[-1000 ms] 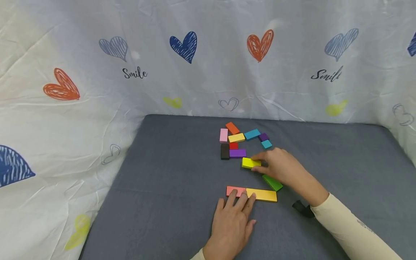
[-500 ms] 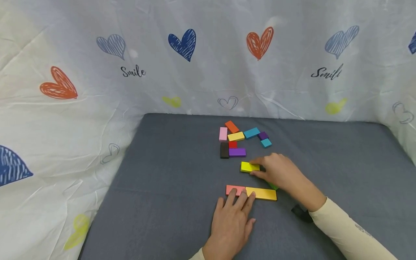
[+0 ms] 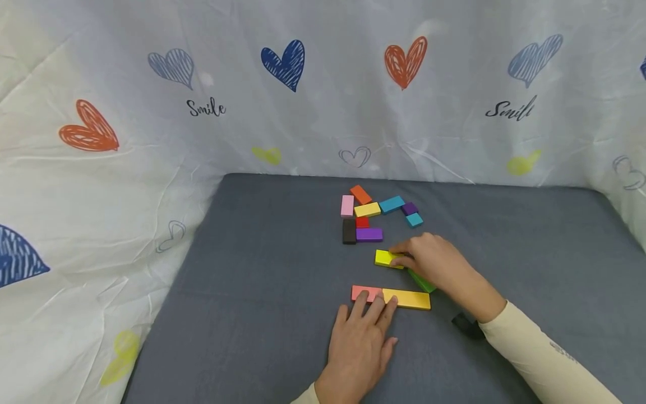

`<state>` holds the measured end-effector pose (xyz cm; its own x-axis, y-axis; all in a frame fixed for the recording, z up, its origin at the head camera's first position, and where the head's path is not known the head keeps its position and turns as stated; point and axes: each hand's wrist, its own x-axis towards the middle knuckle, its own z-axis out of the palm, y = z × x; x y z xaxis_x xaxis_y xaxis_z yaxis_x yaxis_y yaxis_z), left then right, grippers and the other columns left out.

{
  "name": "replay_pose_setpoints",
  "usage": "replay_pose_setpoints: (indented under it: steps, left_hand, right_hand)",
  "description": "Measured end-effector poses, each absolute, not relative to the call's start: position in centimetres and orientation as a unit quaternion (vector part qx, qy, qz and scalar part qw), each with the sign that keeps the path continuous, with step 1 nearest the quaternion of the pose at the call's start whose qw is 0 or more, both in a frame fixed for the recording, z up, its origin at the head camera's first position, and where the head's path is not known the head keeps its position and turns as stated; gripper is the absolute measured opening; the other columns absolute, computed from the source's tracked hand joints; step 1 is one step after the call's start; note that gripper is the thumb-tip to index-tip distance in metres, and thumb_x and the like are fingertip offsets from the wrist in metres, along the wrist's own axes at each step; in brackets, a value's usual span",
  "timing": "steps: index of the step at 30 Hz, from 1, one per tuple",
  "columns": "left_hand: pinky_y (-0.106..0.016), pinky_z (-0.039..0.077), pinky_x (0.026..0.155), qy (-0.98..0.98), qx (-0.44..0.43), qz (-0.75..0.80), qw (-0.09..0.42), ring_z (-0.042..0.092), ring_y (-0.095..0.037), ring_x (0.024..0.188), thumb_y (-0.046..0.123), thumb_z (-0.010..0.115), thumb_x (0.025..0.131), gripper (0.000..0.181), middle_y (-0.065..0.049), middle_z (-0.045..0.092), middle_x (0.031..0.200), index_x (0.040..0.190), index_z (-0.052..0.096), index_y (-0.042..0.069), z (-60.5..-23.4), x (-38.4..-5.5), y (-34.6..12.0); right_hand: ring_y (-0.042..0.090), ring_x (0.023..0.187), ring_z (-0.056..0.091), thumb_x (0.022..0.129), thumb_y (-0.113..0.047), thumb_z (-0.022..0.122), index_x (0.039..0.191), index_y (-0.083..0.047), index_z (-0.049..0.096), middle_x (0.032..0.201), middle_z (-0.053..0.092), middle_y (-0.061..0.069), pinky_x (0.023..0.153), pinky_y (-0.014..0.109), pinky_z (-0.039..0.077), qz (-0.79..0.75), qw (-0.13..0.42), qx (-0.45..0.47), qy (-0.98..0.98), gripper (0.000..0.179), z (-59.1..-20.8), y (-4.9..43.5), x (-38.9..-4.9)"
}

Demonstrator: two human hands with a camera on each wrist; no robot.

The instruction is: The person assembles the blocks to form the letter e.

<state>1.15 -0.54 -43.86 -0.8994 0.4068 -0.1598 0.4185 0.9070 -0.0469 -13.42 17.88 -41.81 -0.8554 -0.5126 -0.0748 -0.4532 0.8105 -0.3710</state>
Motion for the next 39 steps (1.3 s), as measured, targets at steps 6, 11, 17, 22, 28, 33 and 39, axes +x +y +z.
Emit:
replay_pose_setpoints:
  steps: [6,11,17,22,28,33,39]
  left_hand:
    - [-0.044,0.046,0.100,0.974,0.212,-0.045,0.067,0.040,-0.017,0.147,0.066,0.057,0.101,0.070,0.016,0.044,0.159,0.164,0.036,0.043,-43.9,1.2,-0.5]
    - [-0.045,0.045,0.101,0.974,0.209,-0.050,0.077,0.040,-0.017,0.147,0.067,0.057,0.101,0.070,0.016,0.043,0.160,0.164,0.036,0.043,-43.9,1.2,-0.5]
    - [-0.045,0.045,0.103,0.973,0.209,-0.049,0.084,0.039,-0.017,0.148,0.067,0.057,0.101,0.071,0.017,0.042,0.161,0.164,0.035,0.043,-43.8,1.2,-0.4]
    - [-0.045,0.045,0.102,0.974,0.207,-0.046,0.084,0.039,-0.017,0.148,0.066,0.057,0.101,0.071,0.017,0.043,0.161,0.165,0.034,0.043,-43.7,1.2,-0.4]
    - [-0.045,0.045,0.102,0.974,0.208,-0.049,0.077,0.039,-0.017,0.148,0.066,0.056,0.101,0.071,0.017,0.043,0.161,0.165,0.034,0.044,-43.8,1.2,-0.4]
    - [-0.045,0.045,0.102,0.974,0.206,-0.048,0.079,0.038,-0.017,0.148,0.066,0.056,0.101,0.071,0.017,0.043,0.161,0.164,0.034,0.044,-43.8,1.2,-0.4]
    - [-0.045,0.045,0.102,0.975,0.203,-0.044,0.079,0.039,-0.017,0.148,0.066,0.056,0.101,0.071,0.017,0.043,0.161,0.164,0.034,0.043,-43.9,1.3,-0.4]
  right_hand:
    - [0.021,0.087,0.076,0.088,-0.029,0.088,0.120,-0.011,0.082,0.105,0.081,0.004,0.081,0.043,0.062,-0.171,0.083,-0.249,0.950,0.037,-41.6,17.7,-13.6]
    - [0.019,0.086,0.075,0.088,-0.028,0.088,0.119,-0.011,0.083,0.105,0.081,0.005,0.079,0.043,0.062,-0.170,0.085,-0.250,0.949,0.036,-41.8,17.8,-13.5]
    - [0.019,0.086,0.075,0.088,-0.029,0.088,0.119,-0.011,0.082,0.106,0.081,0.004,0.080,0.043,0.062,-0.169,0.081,-0.245,0.951,0.036,-41.9,18.1,-13.4]
    - [0.018,0.084,0.075,0.088,-0.028,0.088,0.119,-0.011,0.083,0.105,0.081,0.005,0.079,0.043,0.062,-0.173,0.078,-0.249,0.950,0.035,-41.9,18.4,-13.4]
    - [0.018,0.082,0.075,0.088,-0.027,0.089,0.118,-0.011,0.083,0.104,0.081,0.005,0.078,0.043,0.062,-0.176,0.071,-0.243,0.951,0.035,-41.9,18.7,-13.3]
    - [0.019,0.083,0.075,0.088,-0.027,0.089,0.118,-0.010,0.083,0.104,0.081,0.006,0.079,0.043,0.062,-0.179,0.070,-0.239,0.952,0.035,-41.9,18.7,-13.3]
    - [0.019,0.084,0.075,0.088,-0.027,0.089,0.118,-0.010,0.082,0.105,0.081,0.006,0.079,0.043,0.062,-0.179,0.071,-0.238,0.952,0.036,-41.9,18.7,-13.2]
